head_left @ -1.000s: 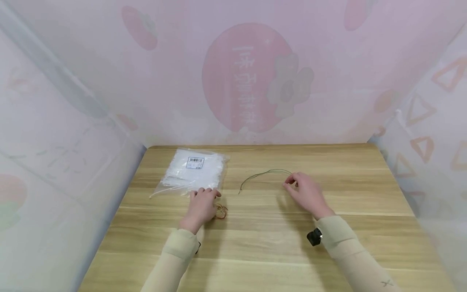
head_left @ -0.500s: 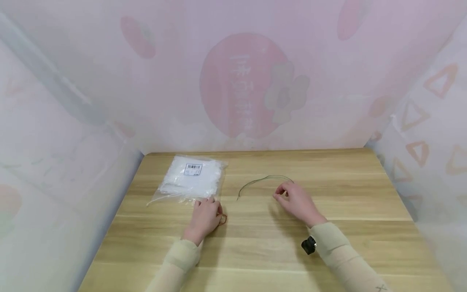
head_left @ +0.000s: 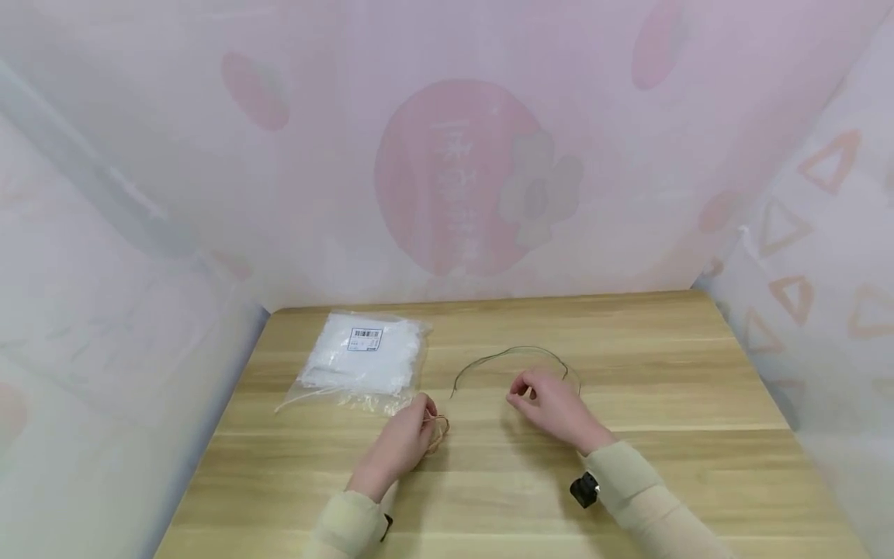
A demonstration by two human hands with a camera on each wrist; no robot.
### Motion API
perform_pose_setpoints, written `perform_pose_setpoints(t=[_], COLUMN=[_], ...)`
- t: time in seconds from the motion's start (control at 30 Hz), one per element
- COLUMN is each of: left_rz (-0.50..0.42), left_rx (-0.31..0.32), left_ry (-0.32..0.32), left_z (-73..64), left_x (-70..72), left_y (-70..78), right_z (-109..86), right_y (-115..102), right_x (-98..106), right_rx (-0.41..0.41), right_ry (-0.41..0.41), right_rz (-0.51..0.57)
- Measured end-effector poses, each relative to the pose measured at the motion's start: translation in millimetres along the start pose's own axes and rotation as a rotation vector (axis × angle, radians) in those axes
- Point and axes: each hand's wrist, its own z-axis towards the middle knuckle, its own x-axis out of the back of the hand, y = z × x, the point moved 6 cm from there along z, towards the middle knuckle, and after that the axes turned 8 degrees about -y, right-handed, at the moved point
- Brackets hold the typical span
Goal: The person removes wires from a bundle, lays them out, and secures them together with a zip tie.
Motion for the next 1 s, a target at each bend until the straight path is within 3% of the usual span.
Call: perform_pose_setpoints(t=[0.23,0.4,0.53,0.73,1.0], left_rz=[-0.2,-0.267,-0.321,-0.392,-0.457], left_rx=[-0.123,-0.145,-0.118,-0.085,-0.072], left_ry=[0.069,0.091,0.127,0.136,0.135], left_z=[-0.2,2.4,5.8,10.8,24.2], left_x=[-4.0,-11.4,-16.1,-21.6,-14.5], left_y=[40.9,58.3,60.8,60.8,61.6], right_z=[-2.1,-4.4,-5.8,-10.1,-8.9], right_y=[-29.6,-46.0,-49.2,-43.6,-38.4], right_x=[-15.4,-23.9,-27.6,-30.9,-16.1], right_rx=[0.093,0.168,0.182,0.128,0.064], right_ry=[-0.075,-0.114,-0.11,-0.08,0.015], right_rz=[0.074,0.138,0.185,0.236,0.275])
